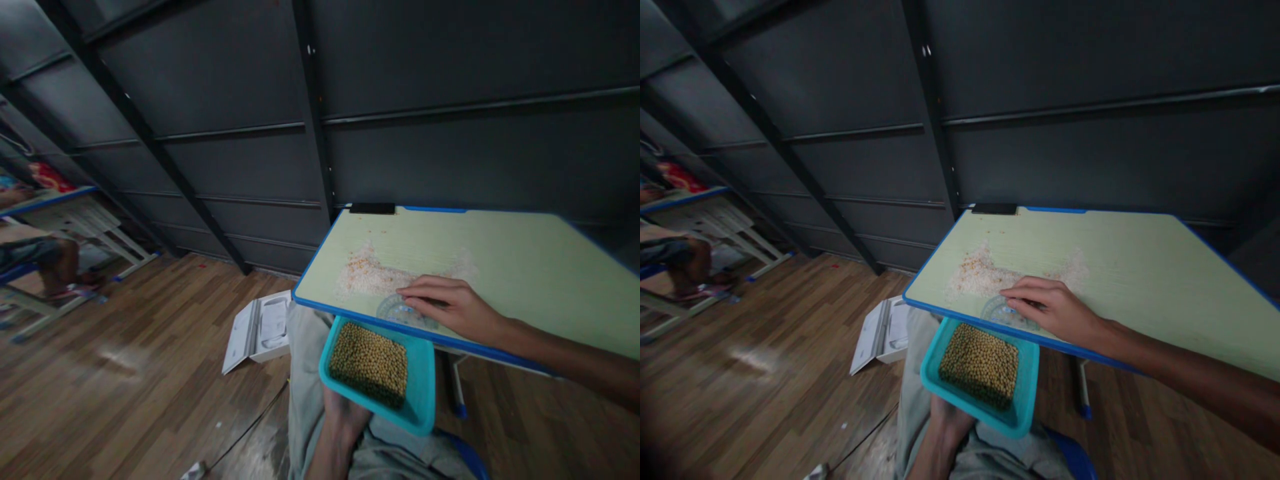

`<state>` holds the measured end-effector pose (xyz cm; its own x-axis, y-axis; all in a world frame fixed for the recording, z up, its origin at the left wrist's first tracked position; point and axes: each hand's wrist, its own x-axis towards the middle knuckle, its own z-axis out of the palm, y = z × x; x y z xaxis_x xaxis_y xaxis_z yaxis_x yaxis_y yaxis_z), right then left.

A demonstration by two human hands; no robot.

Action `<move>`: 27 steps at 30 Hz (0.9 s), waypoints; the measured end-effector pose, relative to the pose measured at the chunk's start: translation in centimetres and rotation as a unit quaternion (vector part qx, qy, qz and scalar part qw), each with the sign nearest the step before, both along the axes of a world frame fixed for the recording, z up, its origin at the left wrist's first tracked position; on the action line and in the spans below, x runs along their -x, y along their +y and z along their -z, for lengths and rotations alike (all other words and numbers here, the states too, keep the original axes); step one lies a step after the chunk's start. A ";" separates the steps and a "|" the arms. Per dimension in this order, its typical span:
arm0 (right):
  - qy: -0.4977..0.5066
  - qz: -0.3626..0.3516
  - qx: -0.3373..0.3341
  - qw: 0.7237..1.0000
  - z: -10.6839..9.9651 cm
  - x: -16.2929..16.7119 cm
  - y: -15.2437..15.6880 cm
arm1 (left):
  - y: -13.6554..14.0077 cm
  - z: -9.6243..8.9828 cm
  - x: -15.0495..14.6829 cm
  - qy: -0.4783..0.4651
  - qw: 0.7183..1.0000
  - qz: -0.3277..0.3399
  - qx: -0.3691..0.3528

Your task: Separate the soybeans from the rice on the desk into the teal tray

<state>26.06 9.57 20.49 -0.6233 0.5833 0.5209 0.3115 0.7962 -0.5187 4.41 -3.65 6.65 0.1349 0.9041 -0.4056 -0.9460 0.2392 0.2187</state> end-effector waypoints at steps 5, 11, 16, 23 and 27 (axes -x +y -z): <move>0.018 0.044 -0.011 0.999 -0.3 -0.3 0.3 | 0.3 0.2 0.0 -0.004 1.000 0.010 -0.025; 0.014 0.071 -0.003 0.997 -0.3 -0.6 0.4 | 0.1 -0.2 0.0 0.000 1.000 0.012 -0.014; 0.010 0.057 0.015 0.998 -0.2 -0.4 0.4 | 0.1 -0.5 0.0 0.001 1.000 0.017 -0.019; 0.005 0.037 0.008 0.999 -0.6 -0.2 -0.1 | 0.1 -0.6 -0.1 0.000 1.000 0.009 0.009; 0.007 0.037 0.006 0.999 -0.7 -0.2 -0.2 | 0.1 -0.6 -0.1 0.002 1.000 0.012 0.002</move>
<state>26.24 9.35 21.15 -0.5711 0.6335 0.5220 0.3616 0.7651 -0.5329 4.46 -3.54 7.21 0.1555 0.8986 -0.4103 -0.9389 0.2636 0.2213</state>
